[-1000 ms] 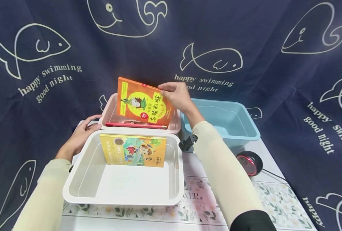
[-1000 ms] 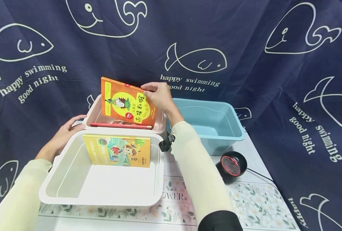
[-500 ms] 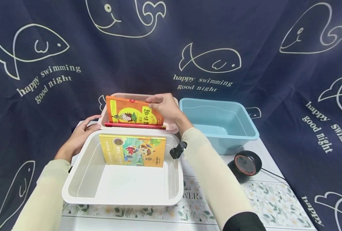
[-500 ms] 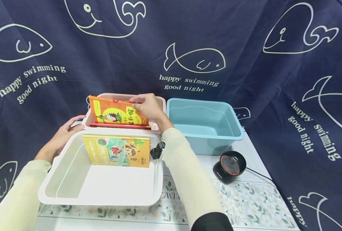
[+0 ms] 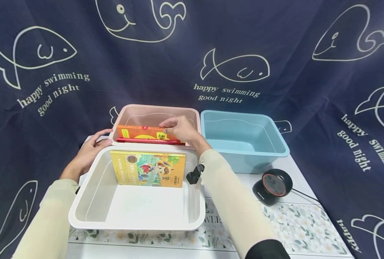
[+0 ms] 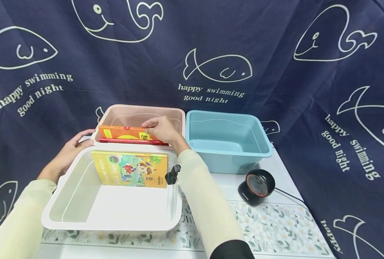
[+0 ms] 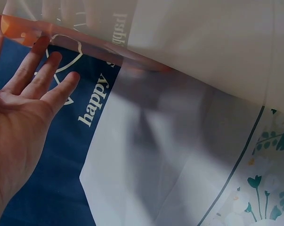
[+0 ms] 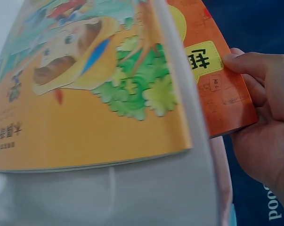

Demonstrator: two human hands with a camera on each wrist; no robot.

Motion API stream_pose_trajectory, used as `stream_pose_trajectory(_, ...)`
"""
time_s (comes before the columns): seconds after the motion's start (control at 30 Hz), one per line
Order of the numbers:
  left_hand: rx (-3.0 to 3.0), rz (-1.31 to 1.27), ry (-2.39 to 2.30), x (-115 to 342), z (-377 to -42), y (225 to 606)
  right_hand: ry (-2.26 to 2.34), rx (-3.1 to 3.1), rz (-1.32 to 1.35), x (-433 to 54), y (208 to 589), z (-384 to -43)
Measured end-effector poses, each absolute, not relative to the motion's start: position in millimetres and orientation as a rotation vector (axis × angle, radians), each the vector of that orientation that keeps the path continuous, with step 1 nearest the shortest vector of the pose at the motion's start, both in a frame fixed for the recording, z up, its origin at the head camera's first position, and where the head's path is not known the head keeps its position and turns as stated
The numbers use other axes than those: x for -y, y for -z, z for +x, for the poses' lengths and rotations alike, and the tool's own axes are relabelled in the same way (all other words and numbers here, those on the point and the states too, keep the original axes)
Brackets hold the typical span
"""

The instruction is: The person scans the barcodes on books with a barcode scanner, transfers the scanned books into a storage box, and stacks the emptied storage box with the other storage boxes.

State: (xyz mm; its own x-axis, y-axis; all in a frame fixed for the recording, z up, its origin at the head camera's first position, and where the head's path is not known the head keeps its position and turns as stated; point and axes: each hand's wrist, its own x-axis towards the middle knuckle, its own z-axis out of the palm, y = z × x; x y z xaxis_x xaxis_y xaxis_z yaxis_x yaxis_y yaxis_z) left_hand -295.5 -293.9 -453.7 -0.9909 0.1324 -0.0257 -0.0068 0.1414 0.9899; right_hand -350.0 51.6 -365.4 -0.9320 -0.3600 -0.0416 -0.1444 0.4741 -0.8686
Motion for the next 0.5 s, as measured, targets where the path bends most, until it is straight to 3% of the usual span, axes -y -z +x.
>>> stream_pose_trajectory(0.5, -2.265, 0.164, -2.025, 295.4, -299.5, 459.5, 1.394, -2.491, -0.492, -43.6, 391.3, -351.5)
